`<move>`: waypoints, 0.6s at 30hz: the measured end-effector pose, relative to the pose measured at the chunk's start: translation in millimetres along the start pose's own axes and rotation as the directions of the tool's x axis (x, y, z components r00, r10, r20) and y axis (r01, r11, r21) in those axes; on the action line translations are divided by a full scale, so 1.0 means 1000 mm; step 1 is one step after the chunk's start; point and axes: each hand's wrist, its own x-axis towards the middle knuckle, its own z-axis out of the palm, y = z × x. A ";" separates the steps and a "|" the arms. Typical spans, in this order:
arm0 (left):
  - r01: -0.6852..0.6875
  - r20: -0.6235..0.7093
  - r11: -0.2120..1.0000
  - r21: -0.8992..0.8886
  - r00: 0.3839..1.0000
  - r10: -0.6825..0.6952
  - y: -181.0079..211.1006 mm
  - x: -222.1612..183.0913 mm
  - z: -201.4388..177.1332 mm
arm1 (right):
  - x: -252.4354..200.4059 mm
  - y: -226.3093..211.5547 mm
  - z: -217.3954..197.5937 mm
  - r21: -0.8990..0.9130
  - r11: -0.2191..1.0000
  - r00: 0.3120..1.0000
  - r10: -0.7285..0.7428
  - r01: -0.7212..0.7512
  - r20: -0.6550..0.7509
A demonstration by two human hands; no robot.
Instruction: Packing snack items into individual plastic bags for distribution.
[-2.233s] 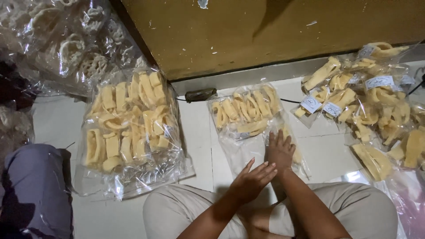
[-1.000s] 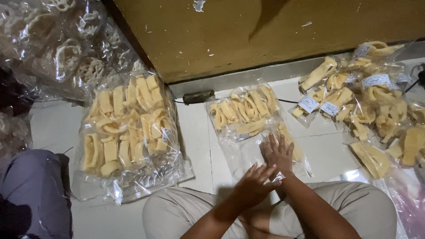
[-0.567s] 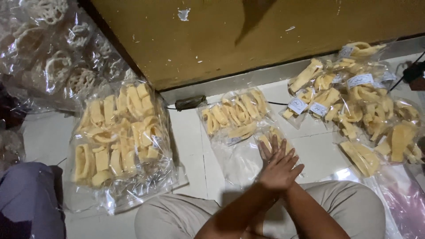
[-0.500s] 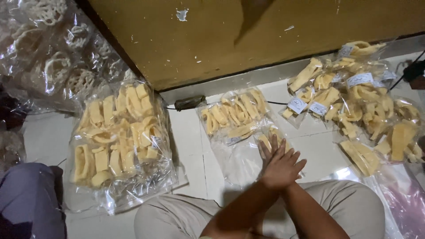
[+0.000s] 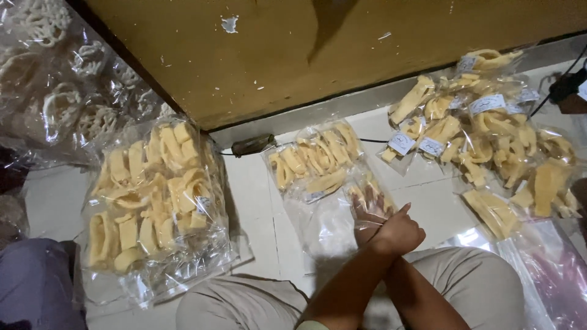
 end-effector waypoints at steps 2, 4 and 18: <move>0.011 -0.022 0.999 -0.038 1.000 -0.011 0.002 0.006 0.021 | 0.005 -0.009 0.006 -0.018 1.000 0.998 0.010 -0.009 0.054; 0.013 -0.046 0.998 -0.067 0.999 -0.016 0.000 0.003 0.025 | 0.010 -0.014 0.017 -0.040 0.999 0.994 0.026 -0.022 0.105; 0.220 -0.472 0.852 -0.476 0.753 -0.459 0.016 -0.193 -0.110 | -0.006 -0.002 -0.048 0.349 0.928 0.988 -0.152 0.130 0.035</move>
